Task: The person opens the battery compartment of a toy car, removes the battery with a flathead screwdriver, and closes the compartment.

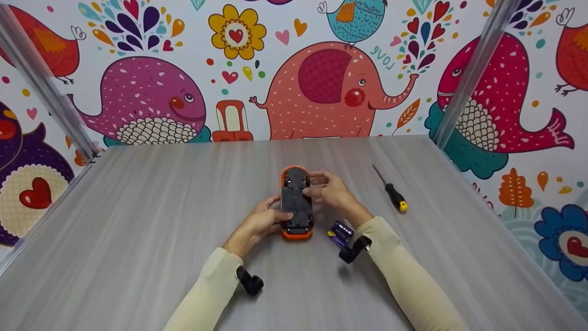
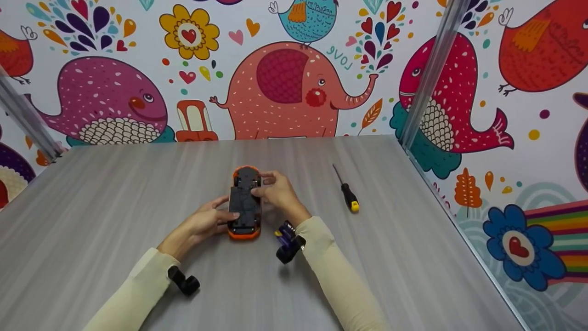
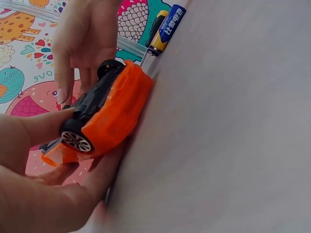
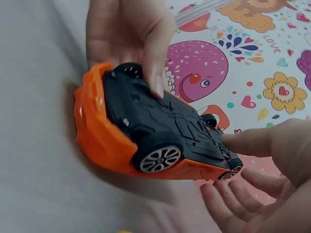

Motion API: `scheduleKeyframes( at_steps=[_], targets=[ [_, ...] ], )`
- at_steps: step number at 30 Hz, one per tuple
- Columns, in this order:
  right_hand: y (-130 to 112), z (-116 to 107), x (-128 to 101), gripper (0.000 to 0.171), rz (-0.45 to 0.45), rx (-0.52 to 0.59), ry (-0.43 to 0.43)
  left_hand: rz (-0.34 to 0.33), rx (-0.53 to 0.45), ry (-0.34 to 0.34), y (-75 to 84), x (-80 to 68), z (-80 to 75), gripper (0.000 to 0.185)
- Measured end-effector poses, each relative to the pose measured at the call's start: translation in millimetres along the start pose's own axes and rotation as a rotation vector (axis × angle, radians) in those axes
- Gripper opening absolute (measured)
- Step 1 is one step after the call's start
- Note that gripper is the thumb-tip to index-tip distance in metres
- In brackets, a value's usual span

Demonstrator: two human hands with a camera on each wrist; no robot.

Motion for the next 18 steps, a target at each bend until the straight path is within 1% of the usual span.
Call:
scheduleKeyframes(
  at_steps=[3,10,18],
  targets=[
    [3.4,1.5,1.0,0.06,0.049,0.053,-0.034,0.006,-0.002,-0.002,-0.4,0.4,-0.1,0.075],
    [9.3,5.3,2.8,0.067,0.098,0.141,-0.066,0.009,0.005,-0.004,0.1,-0.2,-0.1,0.075],
    [12.8,7.4,3.4,0.063,0.118,0.114,-0.06,0.004,0.009,-0.008,0.3,-0.7,-0.4,0.076]
  ],
)
Point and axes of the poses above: each hand's wrist, its own x-axis towards the middle knuckle, its own z-axis out of the palm, y = z × x, the point moved 4 cm from there along x, towards the middle knuckle, and after that the axes turned 6 degrees about -y, right-handed, at the moved point
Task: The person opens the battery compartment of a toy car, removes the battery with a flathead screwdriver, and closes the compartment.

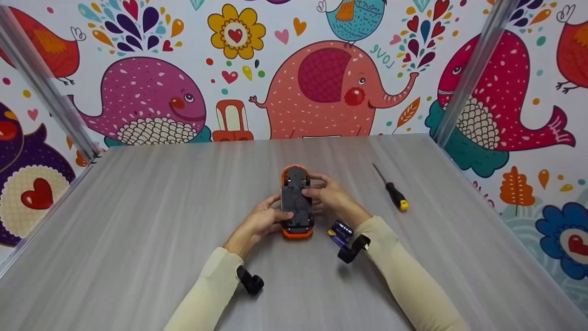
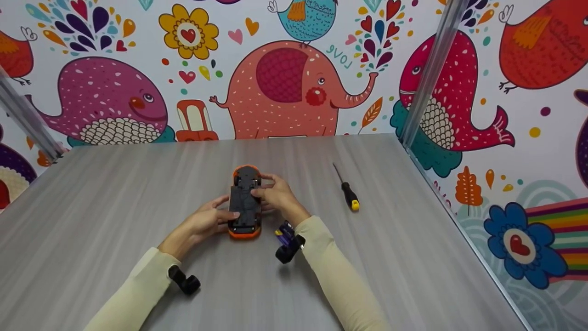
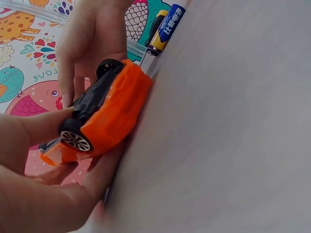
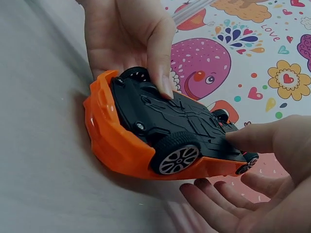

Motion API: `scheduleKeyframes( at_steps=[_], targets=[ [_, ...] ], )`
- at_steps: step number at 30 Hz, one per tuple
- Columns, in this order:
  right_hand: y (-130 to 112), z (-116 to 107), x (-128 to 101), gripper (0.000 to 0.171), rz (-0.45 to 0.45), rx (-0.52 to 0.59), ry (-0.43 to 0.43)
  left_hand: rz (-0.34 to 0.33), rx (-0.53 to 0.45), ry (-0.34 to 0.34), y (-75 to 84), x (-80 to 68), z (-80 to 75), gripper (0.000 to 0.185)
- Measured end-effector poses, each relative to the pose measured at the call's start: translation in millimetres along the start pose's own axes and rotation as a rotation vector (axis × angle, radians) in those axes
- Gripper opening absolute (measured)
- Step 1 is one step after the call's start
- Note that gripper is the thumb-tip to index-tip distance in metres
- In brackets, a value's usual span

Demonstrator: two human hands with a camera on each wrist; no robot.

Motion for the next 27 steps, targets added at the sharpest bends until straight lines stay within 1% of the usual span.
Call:
scheduleKeyframes(
  at_steps=[5,12,18,24,27],
  targets=[
    [2.0,0.5,0.2,0.062,0.006,-0.017,0.011,0.001,0.008,0.002,0.3,-0.3,0.6,0.075],
    [1.6,2.8,1.0,0.063,-0.036,-0.032,0.03,0.003,-0.004,0.005,-0.9,0.7,-0.3,0.077],
    [0.6,4.4,-0.6,0.06,-0.045,-0.045,0.05,0.012,-0.006,0.008,-0.2,0.1,0.0,0.076],
    [-5.4,9.3,-6.4,0.056,-0.066,-0.136,0.109,0.017,0.0,0.043,-0.4,0.1,-0.3,0.075],
    [-10.7,13.7,-11.5,0.054,-0.091,-0.188,0.121,0.021,-0.003,0.066,-0.1,0.1,-0.9,0.074]
  ],
)
Point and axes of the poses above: each hand's wrist, its own x-axis towards the middle knuckle, its own z-axis out of the palm, y = z × x, the point moved 4 cm from there along x, towards the middle knuckle, and after that the axes turned 6 degrees about -y, right-handed, at the moved point
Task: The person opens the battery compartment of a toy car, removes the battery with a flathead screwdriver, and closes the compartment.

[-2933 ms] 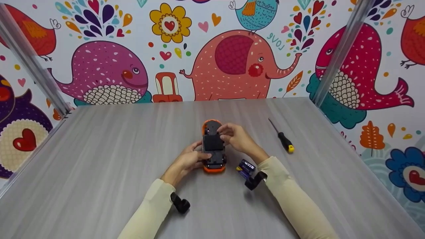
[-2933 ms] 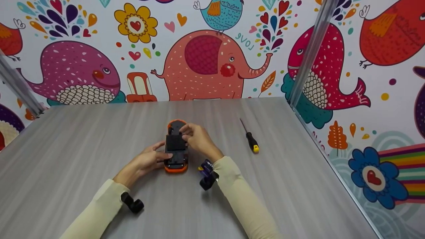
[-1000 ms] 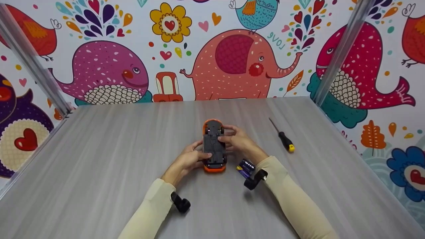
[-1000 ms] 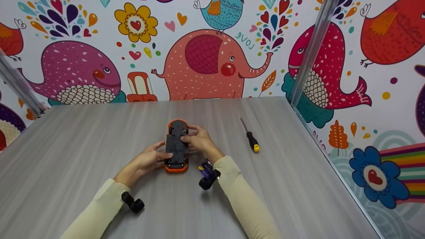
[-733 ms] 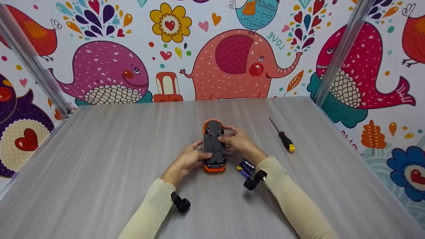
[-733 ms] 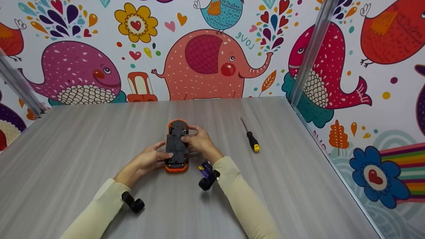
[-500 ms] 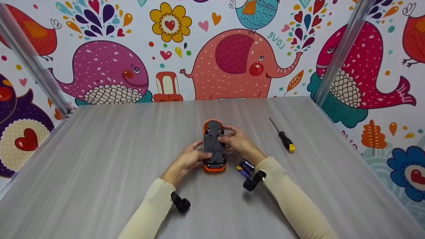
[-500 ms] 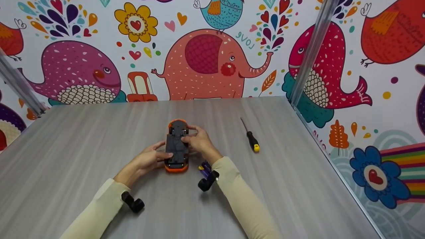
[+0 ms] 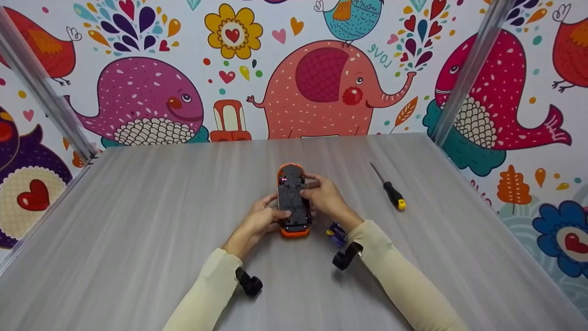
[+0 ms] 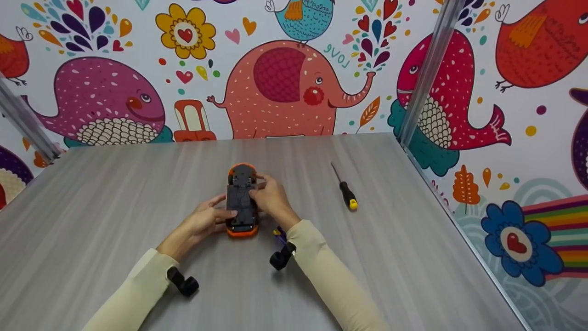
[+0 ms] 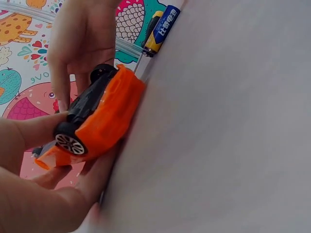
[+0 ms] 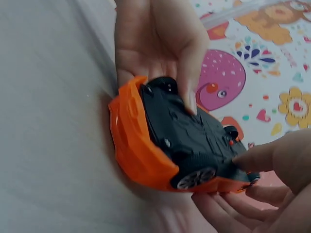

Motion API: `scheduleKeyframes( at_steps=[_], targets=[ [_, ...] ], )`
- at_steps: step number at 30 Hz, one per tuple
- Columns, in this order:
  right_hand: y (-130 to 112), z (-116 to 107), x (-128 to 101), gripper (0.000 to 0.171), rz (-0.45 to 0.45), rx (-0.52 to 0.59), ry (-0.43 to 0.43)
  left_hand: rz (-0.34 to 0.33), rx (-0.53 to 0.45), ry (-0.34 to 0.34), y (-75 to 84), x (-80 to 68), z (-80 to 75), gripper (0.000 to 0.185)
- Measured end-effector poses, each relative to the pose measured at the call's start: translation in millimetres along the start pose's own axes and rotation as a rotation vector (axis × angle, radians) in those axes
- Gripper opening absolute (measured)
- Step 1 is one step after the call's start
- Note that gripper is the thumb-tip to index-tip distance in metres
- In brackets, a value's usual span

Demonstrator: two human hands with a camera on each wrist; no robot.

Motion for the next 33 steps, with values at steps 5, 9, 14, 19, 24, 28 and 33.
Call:
scheduleKeyframes(
  at_steps=[5,9,14,19,24,28,33],
  targets=[
    [-9.2,2.3,-7.6,0.053,-0.022,-0.028,-0.001,0.019,0.012,0.051,2.5,-0.7,-4.3,0.075],
    [-15.9,3.7,-11.5,0.054,-0.045,0.014,-0.027,0.048,0.04,0.098,7.5,-2.2,-10.8,0.076],
    [-21.9,2.7,-15.4,0.053,-0.033,0.108,-0.073,0.088,0.088,0.126,14.3,-5.7,-13.2,0.075],
    [-26.0,2.3,-20.0,0.06,-0.008,0.168,-0.109,0.113,0.156,0.159,18.7,-9.2,-11.7,0.074],
    [-29.6,3.5,-25.6,0.071,-0.016,0.183,-0.123,0.164,0.161,0.143,21.6,-10.1,-9.7,0.075],
    [-33.0,4.7,-29.5,0.083,-0.042,0.182,-0.098,0.209,0.13,0.097,23.5,-9.3,-7.7,0.075],
    [-34.6,6.2,-29.8,0.096,-0.07,0.146,-0.049,0.253,0.126,0.054,25.1,-10.3,-4.1,0.076]
  ],
)
Point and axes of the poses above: each hand's wrist, its own x-axis towards the middle knuckle, its own z-axis out of the palm, y = z × x, the point moved 4 cm from there along x, towards the middle knuckle, and after that the axes turned 6 degrees about -y, right-handed, at the moved point
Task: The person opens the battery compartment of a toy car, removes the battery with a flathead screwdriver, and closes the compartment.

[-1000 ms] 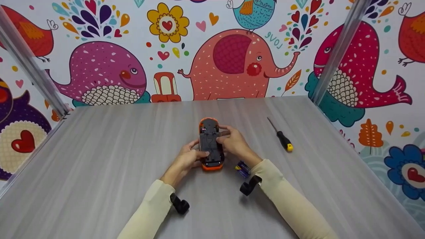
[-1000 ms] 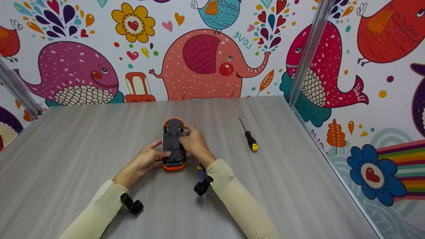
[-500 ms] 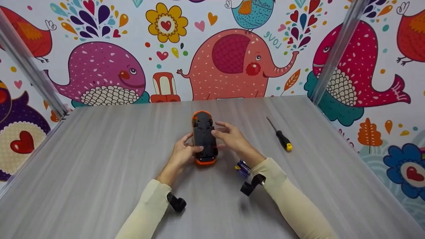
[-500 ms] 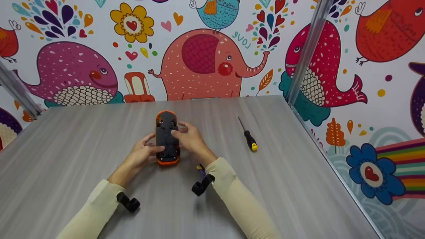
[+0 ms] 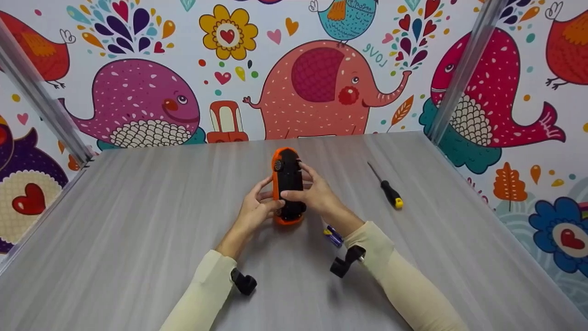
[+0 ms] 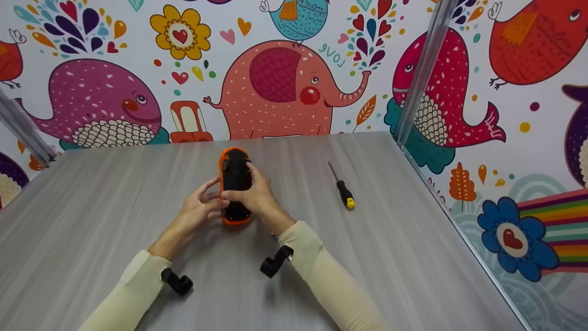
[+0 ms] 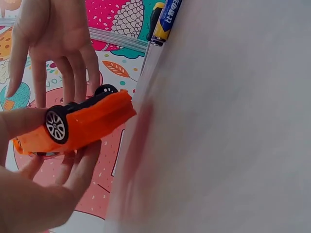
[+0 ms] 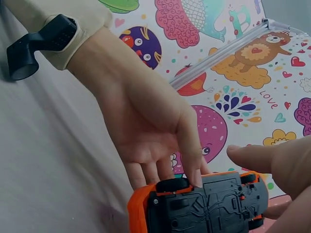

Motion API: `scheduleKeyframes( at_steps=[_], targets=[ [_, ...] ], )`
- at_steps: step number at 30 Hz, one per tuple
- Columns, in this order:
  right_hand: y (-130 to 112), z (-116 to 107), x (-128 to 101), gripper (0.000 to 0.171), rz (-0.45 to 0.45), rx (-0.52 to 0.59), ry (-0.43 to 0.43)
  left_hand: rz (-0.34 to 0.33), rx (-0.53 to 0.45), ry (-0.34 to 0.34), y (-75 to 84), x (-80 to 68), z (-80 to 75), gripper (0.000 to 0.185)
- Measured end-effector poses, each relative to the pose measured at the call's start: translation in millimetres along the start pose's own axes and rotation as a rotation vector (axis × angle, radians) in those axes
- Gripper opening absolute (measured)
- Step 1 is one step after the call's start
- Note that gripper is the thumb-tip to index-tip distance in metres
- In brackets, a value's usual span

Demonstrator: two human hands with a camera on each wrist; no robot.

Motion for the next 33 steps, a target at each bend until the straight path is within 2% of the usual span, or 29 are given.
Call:
scheduleKeyframes(
  at_steps=[9,17,21,25,30,33],
  targets=[
    [4.2,-1.0,2.0,0.109,0.023,-0.053,0.06,0.078,0.028,-0.024,-1.9,-1.3,5.6,0.077],
    [9.3,-3.6,5.3,0.112,0.048,-0.055,0.098,0.119,0.069,-0.028,-0.5,-1.2,8.7,0.077],
    [11.1,-5.6,7.9,0.11,0.049,-0.069,0.104,0.133,0.103,-0.057,0.9,-2.1,10.0,0.076],
    [14.2,-9.5,11.8,0.104,0.059,-0.016,0.086,0.132,0.11,-0.108,1.1,-3.2,11.9,0.077],
    [13.5,-13.0,13.4,0.098,0.084,0.074,0.043,0.12,0.049,-0.114,3.5,-2.9,10.5,0.067],
    [10.1,-12.5,10.8,0.095,0.105,0.125,0.014,0.069,-0.049,-0.079,5.7,-2.2,5.2,0.058]
  ],
)
Point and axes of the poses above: each hand's wrist, its own x-axis towards the middle knuckle, its own z-axis out of the palm, y = z × x, the point moved 4 cm from there along x, towards the middle knuckle, and after that the axes turned 6 degrees about -y, right-handed, at the moved point
